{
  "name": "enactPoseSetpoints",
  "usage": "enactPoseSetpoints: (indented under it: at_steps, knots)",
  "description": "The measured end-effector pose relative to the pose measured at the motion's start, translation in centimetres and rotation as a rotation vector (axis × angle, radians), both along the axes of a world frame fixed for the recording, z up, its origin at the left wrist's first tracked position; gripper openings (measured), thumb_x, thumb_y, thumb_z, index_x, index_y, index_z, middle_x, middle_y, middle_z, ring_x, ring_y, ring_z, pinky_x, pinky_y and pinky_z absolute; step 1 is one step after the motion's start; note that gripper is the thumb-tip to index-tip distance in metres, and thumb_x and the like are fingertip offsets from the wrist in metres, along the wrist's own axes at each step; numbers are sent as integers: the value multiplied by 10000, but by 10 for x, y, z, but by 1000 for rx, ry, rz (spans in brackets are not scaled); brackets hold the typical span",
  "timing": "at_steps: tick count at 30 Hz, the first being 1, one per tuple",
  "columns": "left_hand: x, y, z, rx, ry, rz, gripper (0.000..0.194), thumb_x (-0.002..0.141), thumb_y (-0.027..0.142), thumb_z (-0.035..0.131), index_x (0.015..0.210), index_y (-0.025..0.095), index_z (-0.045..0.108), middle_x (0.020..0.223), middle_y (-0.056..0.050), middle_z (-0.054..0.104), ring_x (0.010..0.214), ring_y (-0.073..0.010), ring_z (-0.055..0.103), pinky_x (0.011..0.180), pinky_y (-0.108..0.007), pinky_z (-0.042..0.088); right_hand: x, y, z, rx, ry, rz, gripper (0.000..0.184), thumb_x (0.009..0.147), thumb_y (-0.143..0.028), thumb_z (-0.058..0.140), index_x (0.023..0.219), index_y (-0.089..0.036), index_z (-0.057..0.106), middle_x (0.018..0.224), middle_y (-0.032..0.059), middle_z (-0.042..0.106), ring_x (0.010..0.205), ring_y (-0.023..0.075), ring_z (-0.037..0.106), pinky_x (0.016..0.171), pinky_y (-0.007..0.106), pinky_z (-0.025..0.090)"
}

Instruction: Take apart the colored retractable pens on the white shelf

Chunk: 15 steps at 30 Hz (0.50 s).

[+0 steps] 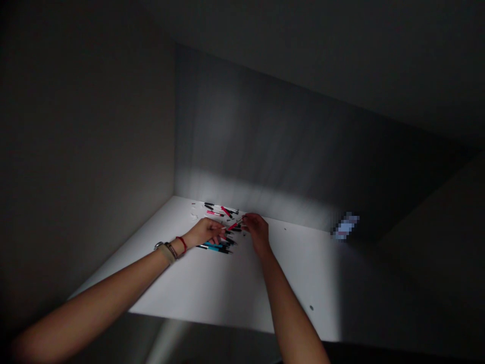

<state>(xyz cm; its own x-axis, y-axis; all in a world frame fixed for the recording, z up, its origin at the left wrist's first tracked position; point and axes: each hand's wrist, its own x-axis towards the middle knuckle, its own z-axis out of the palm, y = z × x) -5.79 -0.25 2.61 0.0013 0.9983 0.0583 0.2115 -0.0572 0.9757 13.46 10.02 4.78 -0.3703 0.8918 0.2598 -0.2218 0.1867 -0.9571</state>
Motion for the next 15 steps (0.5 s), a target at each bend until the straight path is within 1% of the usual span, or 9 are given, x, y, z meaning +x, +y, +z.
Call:
enactPoseSetpoints:
  at_steps: [3, 6, 8, 9, 12, 15]
  knots:
    - [1, 0, 1, 20, 24, 12, 475, 820, 568, 602, 802, 103, 692, 737, -96, 716, 573, -148, 649, 529, -253, 537, 3, 3, -1, -47, -5, -19, 337, 682, -409, 774, 931, -196, 696, 883, 28, 701, 723, 136, 634, 599, 237, 542]
    - [1, 0, 1, 44, 40, 38, 475, 834, 572, 579, 775, 112, 679, 653, -70, 683, 547, -141, 627, 510, -246, 530, 4, 3, -5, -125, -146, 72, 329, 656, -407, 784, 876, -174, 710, 804, 30, 698, 655, 127, 624, 540, 214, 510]
    - [1, 0, 2, 62, 44, 73, 461, 833, 569, 577, 760, 123, 667, 642, -55, 670, 531, -132, 612, 487, -231, 512, 3, 4, -8, -177, -220, 150, 325, 616, -387, 809, 828, -160, 712, 768, 32, 699, 651, 137, 638, 571, 238, 533]
    - [0, 1, 2, 70, 43, 94, 451, 832, 565, 578, 761, 128, 663, 653, -51, 669, 525, -127, 606, 475, -223, 499, 2, 4, -10, -194, -221, 165, 326, 599, -376, 820, 815, -158, 709, 763, 32, 701, 663, 146, 650, 605, 259, 553]
    - [-1, 1, 4, 85, 32, 159, 424, 840, 552, 564, 782, 141, 652, 642, -29, 650, 486, -111, 571, 435, -201, 443, 1, 7, -15, -210, -113, 109, 336, 584, -362, 836, 815, -162, 697, 799, 39, 714, 732, 171, 684, 714, 313, 584]
    - [-2, 1, 4, 114, 82, 212, 431, 871, 541, 517, 759, 143, 640, 560, -2, 593, 433, -97, 507, 410, -191, 366, 1, 12, -18, -216, -63, 22, 340, 575, -360, 840, 801, -157, 686, 808, 50, 717, 753, 187, 694, 734, 325, 590]
